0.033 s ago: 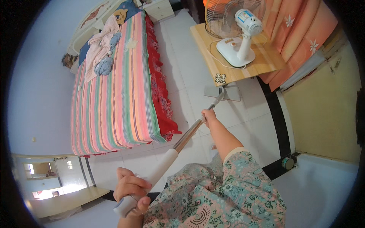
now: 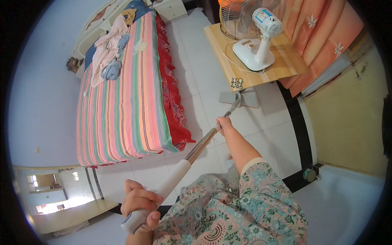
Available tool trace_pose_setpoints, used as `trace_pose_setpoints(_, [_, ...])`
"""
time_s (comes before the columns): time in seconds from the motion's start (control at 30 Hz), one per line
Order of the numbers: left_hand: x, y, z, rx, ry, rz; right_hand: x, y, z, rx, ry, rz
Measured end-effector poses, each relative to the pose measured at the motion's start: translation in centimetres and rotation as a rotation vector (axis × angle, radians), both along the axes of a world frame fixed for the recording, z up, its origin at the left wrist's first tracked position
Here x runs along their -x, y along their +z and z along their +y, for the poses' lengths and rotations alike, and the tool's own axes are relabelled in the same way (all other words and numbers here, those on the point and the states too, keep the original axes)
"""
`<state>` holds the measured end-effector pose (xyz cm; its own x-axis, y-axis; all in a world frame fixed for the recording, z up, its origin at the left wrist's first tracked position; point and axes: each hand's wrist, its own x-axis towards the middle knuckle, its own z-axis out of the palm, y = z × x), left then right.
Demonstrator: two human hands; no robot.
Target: The person wipes an orange plastic stool with a white cloth, then uses a flat mop to clean the tiled floor around a bed and a small table. The person moves the stool to access the floor underneath and continues mopping the room.
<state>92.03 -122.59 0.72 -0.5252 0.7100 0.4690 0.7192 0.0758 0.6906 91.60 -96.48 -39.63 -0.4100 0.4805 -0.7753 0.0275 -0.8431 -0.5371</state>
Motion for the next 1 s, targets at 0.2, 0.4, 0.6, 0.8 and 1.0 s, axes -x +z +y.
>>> trace_pose_setpoints(0.2, [-2.9, 3.4, 3.5, 0.277, 0.171, -0.223, -1.5, 2.0, 2.5, 0.046, 0.103, -0.128])
trace_pose_setpoints(0.4, [-4.2, 5.3, 2.3, 0.074, 0.323, -0.052, -1.8, -6.6, -0.5, 0.090, 0.338, 0.044])
trace_pose_setpoints(0.6, [-2.8, 7.5, -2.4, -0.005, 0.171, -0.004, -2.6, 2.2, -7.4, 0.205, 0.286, 0.035])
trace_pose_setpoints(0.8, [-1.2, 6.1, -3.8, -0.193, 0.000, 0.056, -6.9, 8.1, -6.7, 0.075, -0.067, 0.081])
trace_pose_setpoints(1.0, [0.0, 3.3, 2.7, -0.021, -0.357, -0.149, -14.1, 1.8, 0.2, -0.058, -0.288, 0.181])
